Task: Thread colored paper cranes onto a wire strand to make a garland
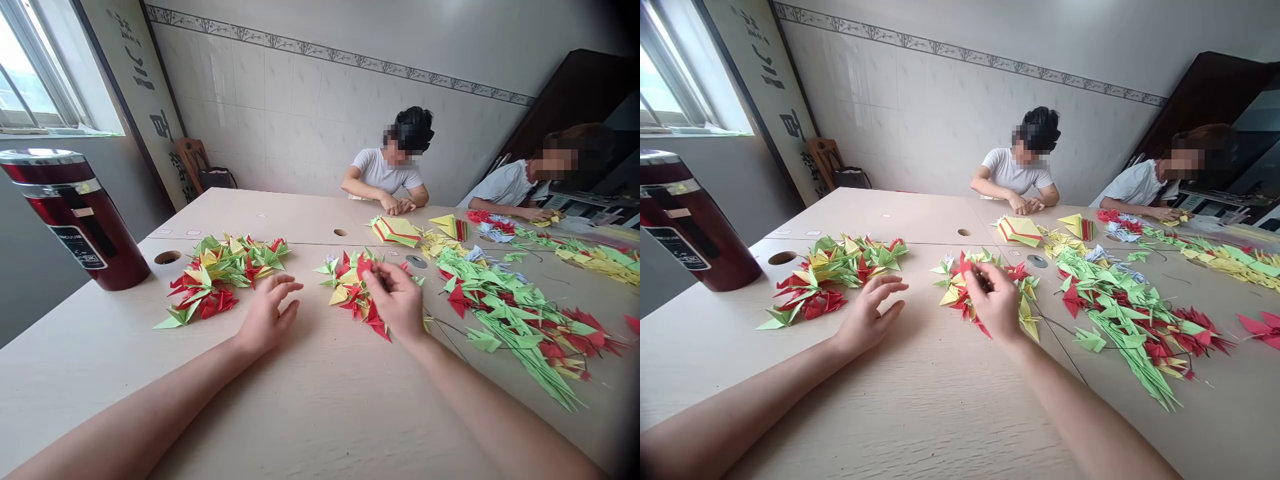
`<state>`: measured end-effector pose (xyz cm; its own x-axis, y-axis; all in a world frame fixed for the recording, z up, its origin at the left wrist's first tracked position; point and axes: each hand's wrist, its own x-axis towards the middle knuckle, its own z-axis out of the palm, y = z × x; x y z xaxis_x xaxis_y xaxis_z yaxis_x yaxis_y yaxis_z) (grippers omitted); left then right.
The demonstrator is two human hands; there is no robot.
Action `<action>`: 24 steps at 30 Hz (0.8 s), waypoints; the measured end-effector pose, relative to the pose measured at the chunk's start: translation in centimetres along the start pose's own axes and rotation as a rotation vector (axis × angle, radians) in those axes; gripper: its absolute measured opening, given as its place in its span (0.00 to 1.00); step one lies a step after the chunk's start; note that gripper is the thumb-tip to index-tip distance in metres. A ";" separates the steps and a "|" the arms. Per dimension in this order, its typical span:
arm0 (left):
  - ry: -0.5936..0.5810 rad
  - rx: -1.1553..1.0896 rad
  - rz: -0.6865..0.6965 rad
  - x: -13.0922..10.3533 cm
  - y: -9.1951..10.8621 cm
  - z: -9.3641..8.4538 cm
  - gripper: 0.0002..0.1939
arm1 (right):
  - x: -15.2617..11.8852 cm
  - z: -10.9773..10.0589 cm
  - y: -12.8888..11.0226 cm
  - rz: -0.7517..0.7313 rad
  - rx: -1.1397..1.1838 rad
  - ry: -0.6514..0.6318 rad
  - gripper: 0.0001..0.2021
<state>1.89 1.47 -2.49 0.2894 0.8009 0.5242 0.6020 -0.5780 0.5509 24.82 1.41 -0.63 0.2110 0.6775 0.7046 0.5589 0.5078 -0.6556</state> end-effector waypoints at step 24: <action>0.058 -0.148 -0.067 0.9 -0.8 -0.7 0.09 | -3.3 1.1 -2.0 -0.127 0.048 -0.437 0.06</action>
<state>1.17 2.52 -2.02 0.2067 0.8303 0.5175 0.5013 -0.5441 0.6728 22.09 -1.26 -2.00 -0.2208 0.7638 0.6066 0.5187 0.6186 -0.5902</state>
